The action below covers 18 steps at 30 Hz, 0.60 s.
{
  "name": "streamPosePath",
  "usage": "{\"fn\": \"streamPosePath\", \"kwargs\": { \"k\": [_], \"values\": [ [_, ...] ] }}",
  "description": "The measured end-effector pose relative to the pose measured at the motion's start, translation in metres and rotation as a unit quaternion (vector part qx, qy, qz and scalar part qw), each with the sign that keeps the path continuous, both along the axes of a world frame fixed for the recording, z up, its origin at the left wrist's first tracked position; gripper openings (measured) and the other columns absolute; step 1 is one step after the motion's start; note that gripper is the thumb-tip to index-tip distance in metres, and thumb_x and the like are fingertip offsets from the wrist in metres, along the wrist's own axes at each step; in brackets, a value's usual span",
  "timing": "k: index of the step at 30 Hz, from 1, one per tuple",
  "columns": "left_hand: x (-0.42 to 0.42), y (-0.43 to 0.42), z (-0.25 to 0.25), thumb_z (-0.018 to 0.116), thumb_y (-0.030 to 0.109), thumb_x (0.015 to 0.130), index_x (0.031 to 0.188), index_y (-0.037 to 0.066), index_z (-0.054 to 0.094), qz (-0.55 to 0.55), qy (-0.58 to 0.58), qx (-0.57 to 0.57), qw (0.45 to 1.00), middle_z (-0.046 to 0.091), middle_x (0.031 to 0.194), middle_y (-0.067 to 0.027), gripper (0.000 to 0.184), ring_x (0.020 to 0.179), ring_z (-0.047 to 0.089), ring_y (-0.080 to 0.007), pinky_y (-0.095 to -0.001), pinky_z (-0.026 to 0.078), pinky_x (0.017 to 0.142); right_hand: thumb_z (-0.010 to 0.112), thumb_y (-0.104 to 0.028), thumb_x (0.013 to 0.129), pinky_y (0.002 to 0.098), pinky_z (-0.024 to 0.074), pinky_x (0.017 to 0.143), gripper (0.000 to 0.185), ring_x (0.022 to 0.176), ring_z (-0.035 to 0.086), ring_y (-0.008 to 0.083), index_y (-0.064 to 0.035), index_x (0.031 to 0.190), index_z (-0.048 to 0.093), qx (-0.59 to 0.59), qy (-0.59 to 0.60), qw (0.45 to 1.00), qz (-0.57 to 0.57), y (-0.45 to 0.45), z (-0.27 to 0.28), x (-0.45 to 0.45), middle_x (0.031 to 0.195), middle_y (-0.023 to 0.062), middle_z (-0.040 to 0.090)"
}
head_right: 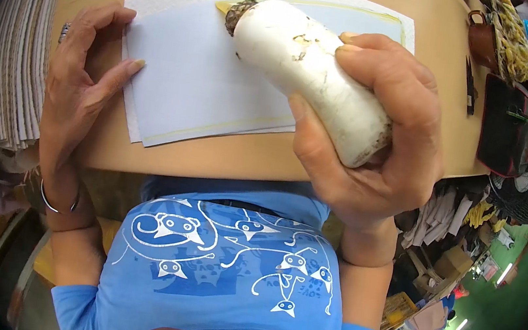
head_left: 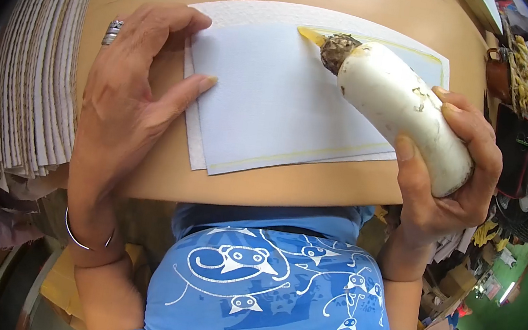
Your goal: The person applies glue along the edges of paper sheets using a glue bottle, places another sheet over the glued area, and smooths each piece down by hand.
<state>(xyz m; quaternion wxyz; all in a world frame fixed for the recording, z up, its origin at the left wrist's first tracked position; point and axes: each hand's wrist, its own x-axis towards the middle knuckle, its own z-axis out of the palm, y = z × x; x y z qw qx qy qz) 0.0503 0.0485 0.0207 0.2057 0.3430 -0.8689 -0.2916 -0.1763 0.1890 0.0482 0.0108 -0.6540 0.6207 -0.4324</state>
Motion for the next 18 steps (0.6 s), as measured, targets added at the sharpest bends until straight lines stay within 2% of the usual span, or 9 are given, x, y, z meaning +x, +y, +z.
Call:
{"fn": "streamPosePath", "kwargs": {
  "k": [10,18],
  "values": [
    [0.001,-0.002,-0.003,0.072,0.004,0.067,0.114,0.002,0.051,0.017,0.025,-0.025,0.999,0.056,0.109,-0.0101,0.052,0.104,0.055,-0.0216,-0.0307,0.042,0.093,0.069,0.002,0.064,0.0409,0.0465,0.086,0.044,0.096,0.057,0.0305,0.0018,0.105,0.051,0.012,-0.007,0.998,0.066,-0.020,0.002,0.020,0.101,0.0174,0.057],
    [0.001,-0.001,-0.003,0.073,0.004,0.065,0.111,0.003,0.050,0.027,0.001,-0.061,0.998,0.056,0.105,-0.0086,0.052,0.100,0.056,-0.0208,-0.0306,0.043,0.090,0.069,0.004,0.062,0.0394,0.0472,0.085,0.047,0.095,0.058,0.0301,0.0035,0.105,0.051,0.004,-0.021,0.992,0.122,-0.035,0.001,0.028,0.101,0.0197,0.057]
  ]
}}
